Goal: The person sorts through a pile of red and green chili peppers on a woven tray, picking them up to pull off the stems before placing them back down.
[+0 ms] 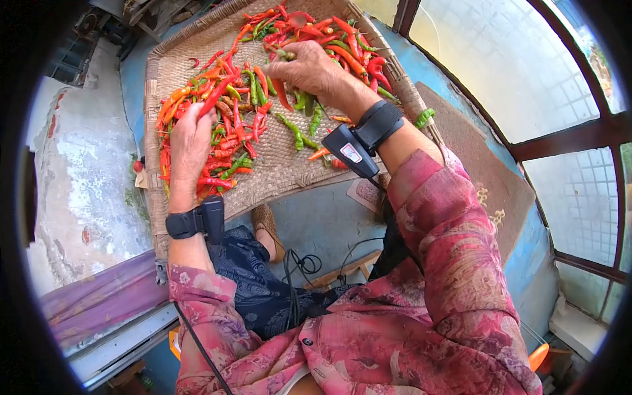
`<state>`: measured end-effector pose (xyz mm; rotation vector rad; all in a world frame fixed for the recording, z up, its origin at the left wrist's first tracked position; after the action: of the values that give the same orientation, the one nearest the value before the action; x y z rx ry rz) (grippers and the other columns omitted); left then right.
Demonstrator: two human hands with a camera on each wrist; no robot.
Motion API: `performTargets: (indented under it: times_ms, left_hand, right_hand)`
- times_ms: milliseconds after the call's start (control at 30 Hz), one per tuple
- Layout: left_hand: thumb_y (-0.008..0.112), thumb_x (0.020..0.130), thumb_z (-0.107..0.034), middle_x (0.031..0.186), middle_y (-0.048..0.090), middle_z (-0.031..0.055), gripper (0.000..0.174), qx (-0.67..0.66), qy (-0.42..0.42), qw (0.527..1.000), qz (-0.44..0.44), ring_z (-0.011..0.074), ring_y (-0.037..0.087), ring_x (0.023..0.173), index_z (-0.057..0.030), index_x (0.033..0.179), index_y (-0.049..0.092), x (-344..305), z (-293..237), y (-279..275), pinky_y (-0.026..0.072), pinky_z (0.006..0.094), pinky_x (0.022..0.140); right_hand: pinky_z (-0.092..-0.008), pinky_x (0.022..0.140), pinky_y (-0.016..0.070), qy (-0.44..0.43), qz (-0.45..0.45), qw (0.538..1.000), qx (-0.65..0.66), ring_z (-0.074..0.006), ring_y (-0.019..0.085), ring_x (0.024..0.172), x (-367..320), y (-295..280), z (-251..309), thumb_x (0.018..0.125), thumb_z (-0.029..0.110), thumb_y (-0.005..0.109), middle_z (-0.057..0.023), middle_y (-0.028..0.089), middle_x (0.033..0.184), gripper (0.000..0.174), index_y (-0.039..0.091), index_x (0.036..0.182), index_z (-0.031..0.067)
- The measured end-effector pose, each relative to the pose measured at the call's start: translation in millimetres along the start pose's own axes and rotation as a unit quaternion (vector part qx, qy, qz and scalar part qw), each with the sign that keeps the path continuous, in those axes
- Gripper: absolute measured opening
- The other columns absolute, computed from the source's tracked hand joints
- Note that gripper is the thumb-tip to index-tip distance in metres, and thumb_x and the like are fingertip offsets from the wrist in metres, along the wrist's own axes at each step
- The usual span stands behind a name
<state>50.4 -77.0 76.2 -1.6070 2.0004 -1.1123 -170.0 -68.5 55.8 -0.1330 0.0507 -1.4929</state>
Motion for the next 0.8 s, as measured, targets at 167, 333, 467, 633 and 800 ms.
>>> performTargets:
  times_ms: [167,333,467,633,800]
  left_hand:
    - [0.050,0.073,-0.006,0.092,0.059,0.0137,0.024,0.267,0.124,0.949,-0.116,0.0320,0.051,0.090,-0.0066,0.095,0.058,-15,-13,-25,0.0398,0.0421,0.083]
    - [0.056,0.085,-0.021,0.091,0.064,0.0141,0.026,-0.055,0.054,0.996,-0.044,0.0263,0.060,0.085,-0.0010,0.102,0.058,-14,-43,11,0.0460,0.0355,0.078]
    - [0.053,0.090,-0.018,0.095,0.063,0.0086,0.030,-0.201,0.015,0.976,0.083,0.0118,0.059,0.088,0.0036,0.110,0.055,-11,-44,46,0.0464,0.0248,0.078]
    - [0.053,0.085,-0.019,0.078,0.062,0.0184,0.019,-0.002,0.054,0.998,-0.042,0.0327,0.062,0.075,-0.0051,0.097,0.060,-6,-37,16,0.0486,0.0393,0.066]
    - [0.049,0.084,-0.016,0.094,0.061,0.0148,0.024,0.308,0.036,0.940,-0.142,0.0317,0.056,0.091,-0.0089,0.105,0.057,-10,-18,-37,0.0454,0.0408,0.079]
  right_hand:
    - [-0.0242,0.045,0.0376,0.018,-0.031,0.993,0.110,-0.0084,0.047,0.051,5,-8,-9,0.078,0.024,0.066,-0.0016,0.054,0.063,0.023,0.058,0.077,0.0028]
    - [-0.0235,0.050,0.0412,0.047,0.053,0.993,0.098,-0.0081,0.050,0.056,-4,26,0,0.079,0.023,0.065,-0.0024,0.056,0.068,0.021,0.058,0.082,0.0030]
    - [-0.0235,0.051,0.0420,0.054,0.093,0.990,0.093,-0.0079,0.051,0.058,-9,39,4,0.081,0.025,0.065,-0.0020,0.058,0.071,0.024,0.059,0.088,0.0030]
    - [-0.0237,0.048,0.0400,0.032,0.056,0.991,0.117,-0.0090,0.049,0.056,-3,21,-2,0.084,0.032,0.062,-0.0037,0.056,0.070,0.030,0.058,0.088,0.0022]
    - [-0.0269,0.056,0.0429,0.025,-0.008,0.972,0.232,-0.0138,0.051,0.065,3,-7,-11,0.081,0.022,0.064,-0.0056,0.056,0.074,0.026,0.057,0.094,0.0010]
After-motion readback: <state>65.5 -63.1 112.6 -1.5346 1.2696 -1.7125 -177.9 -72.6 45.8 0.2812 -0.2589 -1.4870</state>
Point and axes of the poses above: each hand's wrist, its own x-axis towards the middle knuckle, its own y-axis out of the palm, z = x × y, the point moved 7 cm from there along x, towards the middle knuckle
